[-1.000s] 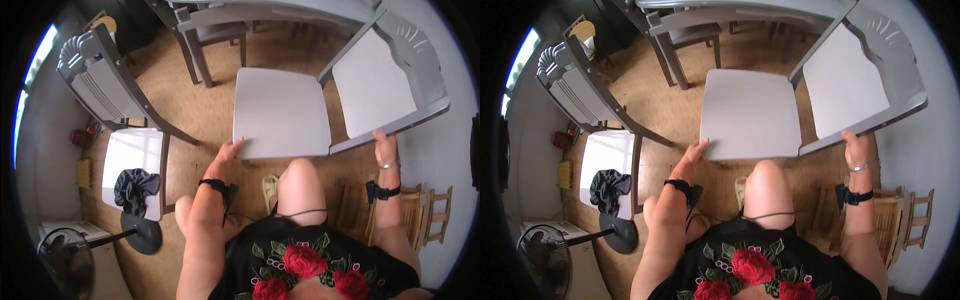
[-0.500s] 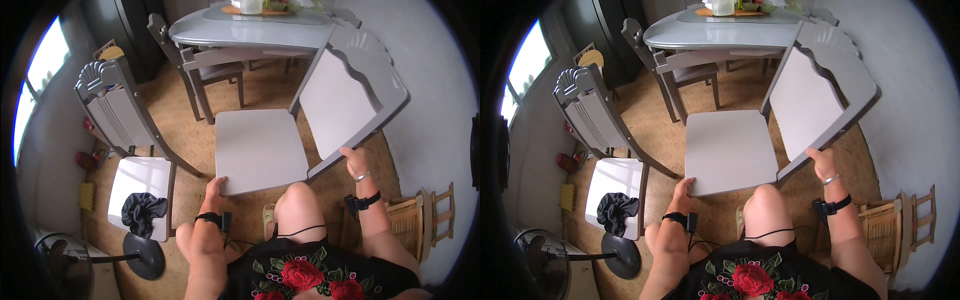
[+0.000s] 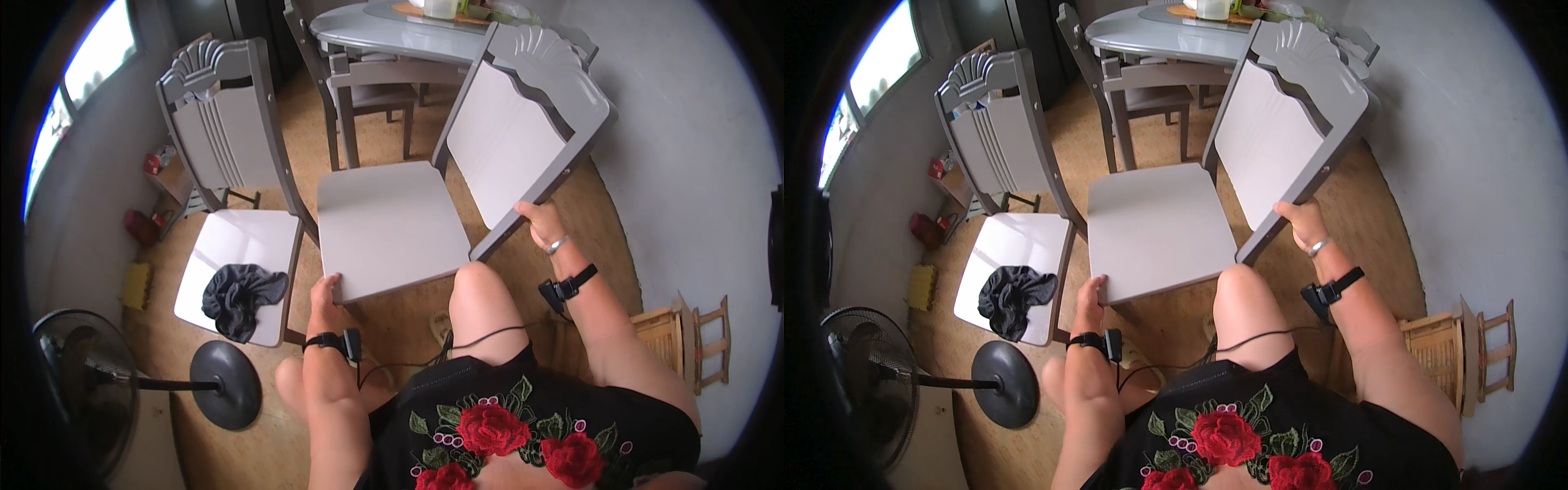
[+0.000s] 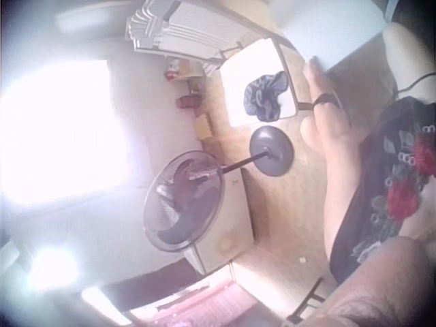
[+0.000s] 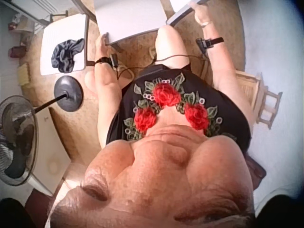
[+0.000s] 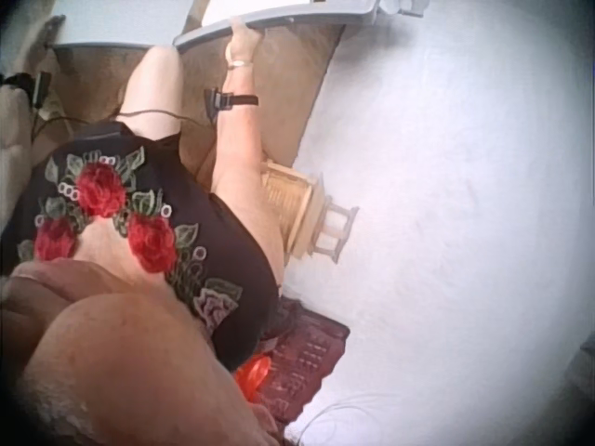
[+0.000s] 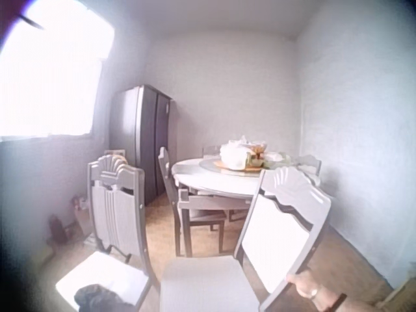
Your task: The person wipes down different parts of a chair using a cloth, including the seat, the back, and the legs, while sitting on a small stool.
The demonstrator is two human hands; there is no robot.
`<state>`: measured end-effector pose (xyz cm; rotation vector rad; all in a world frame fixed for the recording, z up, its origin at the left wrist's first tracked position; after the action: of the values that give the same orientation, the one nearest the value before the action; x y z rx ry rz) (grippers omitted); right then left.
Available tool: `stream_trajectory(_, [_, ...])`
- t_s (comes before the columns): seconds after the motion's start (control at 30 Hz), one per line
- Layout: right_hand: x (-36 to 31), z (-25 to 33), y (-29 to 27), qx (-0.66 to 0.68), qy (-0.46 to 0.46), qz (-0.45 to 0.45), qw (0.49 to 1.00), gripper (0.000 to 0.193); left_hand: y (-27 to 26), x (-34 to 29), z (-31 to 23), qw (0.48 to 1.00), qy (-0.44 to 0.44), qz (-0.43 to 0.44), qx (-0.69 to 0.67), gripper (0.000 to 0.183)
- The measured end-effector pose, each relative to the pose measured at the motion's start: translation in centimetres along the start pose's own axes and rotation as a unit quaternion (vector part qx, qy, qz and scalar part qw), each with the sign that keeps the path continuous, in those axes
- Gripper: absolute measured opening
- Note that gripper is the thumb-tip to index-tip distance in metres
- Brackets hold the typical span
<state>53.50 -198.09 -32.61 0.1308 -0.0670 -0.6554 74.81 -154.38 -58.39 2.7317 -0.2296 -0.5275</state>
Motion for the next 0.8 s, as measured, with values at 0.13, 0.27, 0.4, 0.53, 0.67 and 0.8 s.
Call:
stream_trajectory(0.13, [0.1,-1.2,0.3,0.014,0.054,-0.005,0.998,0.035,-0.6,0.2,-0.6,0.999,0.039,0.026,-0.006,0.022])
stream_trajectory(0.27, [0.1,-1.1,-1.0,0.006,0.084,-0.010,0.996,0.040,-0.2,0.7,-3.6,0.965,0.159,-0.027,0.204,0.025])
stream_trajectory(0.4, [-0.1,-1.1,-0.5,0.011,0.112,-0.001,0.994,0.032,-1.5,-1.8,-12.1,0.863,0.422,-0.235,0.148,0.026])
stream_trajectory(0.53, [0.0,-1.0,-2.0,-0.025,0.165,-0.007,0.986,0.028,-4.7,-7.5,-20.3,0.666,0.494,-0.388,0.402,0.038])
stream_trajectory(0.67, [1.5,-1.7,-1.1,-0.054,0.169,0.016,0.984,0.022,-15.9,-6.4,-19.8,0.738,0.171,-0.493,0.427,0.070])
stream_trajectory(0.8, [1.1,-1.9,-2.8,-0.080,0.161,0.005,0.984,0.023,-13.7,-5.8,-16.4,0.754,0.040,-0.426,0.499,0.084])
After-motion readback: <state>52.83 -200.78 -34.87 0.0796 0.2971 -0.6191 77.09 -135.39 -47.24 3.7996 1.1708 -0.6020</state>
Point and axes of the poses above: each hand's wrist, its own x-axis towards the middle knuckle, its own y-axis out of the palm, z = x × y, the point moved 7 cm from there along x, towards the middle knuckle, and after that the axes turned 11 degrees about y, right-handed, at the moved point
